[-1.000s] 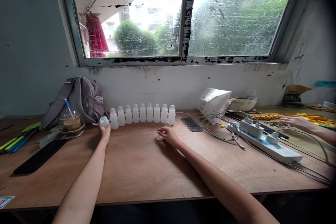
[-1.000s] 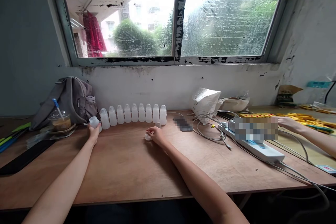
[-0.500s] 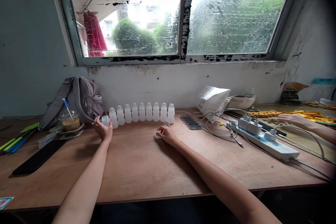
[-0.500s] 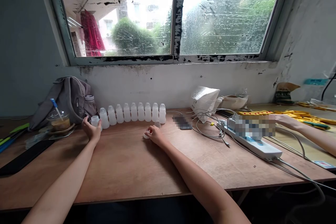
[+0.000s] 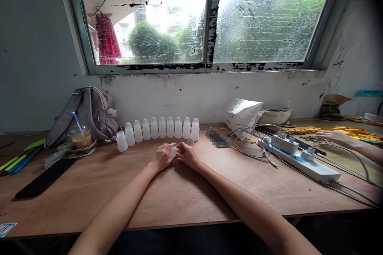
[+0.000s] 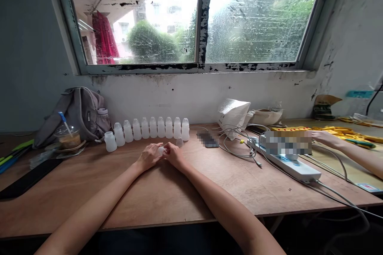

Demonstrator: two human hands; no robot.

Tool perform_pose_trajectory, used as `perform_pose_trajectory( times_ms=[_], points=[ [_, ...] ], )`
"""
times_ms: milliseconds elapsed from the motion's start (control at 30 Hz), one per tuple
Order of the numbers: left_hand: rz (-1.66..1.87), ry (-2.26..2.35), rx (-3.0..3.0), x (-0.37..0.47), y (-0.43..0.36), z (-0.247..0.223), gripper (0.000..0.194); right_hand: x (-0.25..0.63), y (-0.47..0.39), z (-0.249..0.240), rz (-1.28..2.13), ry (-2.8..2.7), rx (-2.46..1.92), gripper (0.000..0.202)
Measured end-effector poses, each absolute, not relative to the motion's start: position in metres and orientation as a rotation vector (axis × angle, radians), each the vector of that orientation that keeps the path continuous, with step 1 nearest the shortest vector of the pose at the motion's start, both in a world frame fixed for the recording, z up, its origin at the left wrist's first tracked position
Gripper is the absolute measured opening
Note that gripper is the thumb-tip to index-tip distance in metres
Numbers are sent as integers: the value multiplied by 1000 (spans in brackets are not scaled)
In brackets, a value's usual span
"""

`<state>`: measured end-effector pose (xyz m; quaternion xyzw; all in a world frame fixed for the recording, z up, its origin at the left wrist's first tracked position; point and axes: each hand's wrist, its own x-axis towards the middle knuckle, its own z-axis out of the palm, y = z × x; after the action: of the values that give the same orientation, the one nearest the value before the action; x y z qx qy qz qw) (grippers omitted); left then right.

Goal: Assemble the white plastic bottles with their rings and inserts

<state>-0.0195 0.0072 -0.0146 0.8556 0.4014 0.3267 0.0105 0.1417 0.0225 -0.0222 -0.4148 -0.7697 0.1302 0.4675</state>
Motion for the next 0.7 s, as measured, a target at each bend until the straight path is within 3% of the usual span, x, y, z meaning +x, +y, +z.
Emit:
perform_pose_trajectory(
  times_ms=[367, 700],
  points=[
    [952, 1229, 2598, -28, 8, -14, 38, 136, 21, -28, 223, -2006, -1026, 12],
    [932, 1252, 2626, -26, 9, -13, 35, 136, 23, -31, 154, -2017, -1042, 22]
  ],
)
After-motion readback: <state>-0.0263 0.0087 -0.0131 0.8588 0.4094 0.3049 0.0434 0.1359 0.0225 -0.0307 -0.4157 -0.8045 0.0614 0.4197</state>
